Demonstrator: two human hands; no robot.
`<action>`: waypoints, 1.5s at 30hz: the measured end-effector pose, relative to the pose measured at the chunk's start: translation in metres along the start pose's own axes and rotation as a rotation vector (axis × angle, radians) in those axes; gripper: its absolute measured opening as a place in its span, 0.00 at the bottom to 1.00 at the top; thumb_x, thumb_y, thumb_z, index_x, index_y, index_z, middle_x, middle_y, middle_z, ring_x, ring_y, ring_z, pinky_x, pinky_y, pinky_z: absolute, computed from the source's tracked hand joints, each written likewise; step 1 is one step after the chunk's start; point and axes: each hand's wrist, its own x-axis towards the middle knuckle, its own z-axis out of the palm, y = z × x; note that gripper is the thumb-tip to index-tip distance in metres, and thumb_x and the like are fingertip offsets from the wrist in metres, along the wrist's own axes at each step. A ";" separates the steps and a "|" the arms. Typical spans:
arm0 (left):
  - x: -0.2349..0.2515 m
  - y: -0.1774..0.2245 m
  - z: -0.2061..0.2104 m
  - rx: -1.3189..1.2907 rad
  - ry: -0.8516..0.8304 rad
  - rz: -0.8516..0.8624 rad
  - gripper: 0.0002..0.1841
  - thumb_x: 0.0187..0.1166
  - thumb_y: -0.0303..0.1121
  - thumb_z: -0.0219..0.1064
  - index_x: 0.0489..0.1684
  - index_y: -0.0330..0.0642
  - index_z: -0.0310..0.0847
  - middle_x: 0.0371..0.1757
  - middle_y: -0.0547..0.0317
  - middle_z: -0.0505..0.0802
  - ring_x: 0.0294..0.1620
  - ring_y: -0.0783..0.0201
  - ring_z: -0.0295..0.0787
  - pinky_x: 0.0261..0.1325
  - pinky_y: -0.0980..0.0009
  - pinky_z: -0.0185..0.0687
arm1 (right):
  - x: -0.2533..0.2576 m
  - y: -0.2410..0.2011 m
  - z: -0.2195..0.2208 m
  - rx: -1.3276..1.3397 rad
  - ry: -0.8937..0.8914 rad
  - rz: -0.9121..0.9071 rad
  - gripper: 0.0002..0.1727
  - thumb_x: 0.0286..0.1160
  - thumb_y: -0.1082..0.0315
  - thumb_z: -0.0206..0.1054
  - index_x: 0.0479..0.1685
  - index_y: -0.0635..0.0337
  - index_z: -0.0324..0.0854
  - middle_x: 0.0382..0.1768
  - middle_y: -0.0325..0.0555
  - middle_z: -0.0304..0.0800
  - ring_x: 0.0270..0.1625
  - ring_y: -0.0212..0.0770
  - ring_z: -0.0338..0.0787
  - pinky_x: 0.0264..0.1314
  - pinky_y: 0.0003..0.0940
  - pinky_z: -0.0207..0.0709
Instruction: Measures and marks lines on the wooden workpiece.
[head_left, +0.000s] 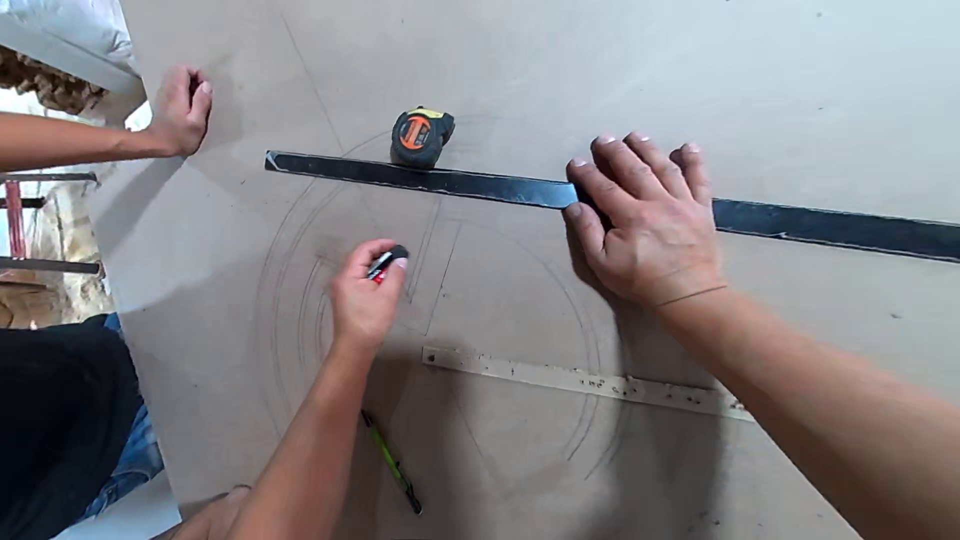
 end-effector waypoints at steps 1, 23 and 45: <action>0.007 0.006 0.012 0.036 -0.026 0.067 0.13 0.77 0.31 0.74 0.58 0.46 0.89 0.53 0.61 0.95 0.47 0.69 0.93 0.51 0.66 0.93 | 0.000 0.000 0.000 0.000 0.003 0.009 0.32 0.89 0.40 0.41 0.86 0.37 0.73 0.92 0.40 0.63 0.95 0.50 0.56 0.94 0.68 0.36; 0.052 0.027 0.049 0.523 -0.116 0.761 0.09 0.82 0.28 0.65 0.50 0.38 0.90 0.56 0.49 0.94 0.63 0.55 0.90 0.70 0.62 0.85 | -0.001 0.001 0.002 0.030 -0.013 0.017 0.32 0.90 0.43 0.39 0.85 0.36 0.74 0.92 0.38 0.63 0.95 0.51 0.55 0.95 0.65 0.37; 0.055 0.029 0.043 0.539 -0.153 0.728 0.09 0.82 0.28 0.65 0.50 0.40 0.91 0.55 0.51 0.94 0.60 0.56 0.92 0.66 0.60 0.87 | 0.001 0.002 0.003 0.012 0.012 0.018 0.31 0.90 0.43 0.40 0.85 0.35 0.74 0.91 0.38 0.64 0.95 0.50 0.57 0.95 0.65 0.40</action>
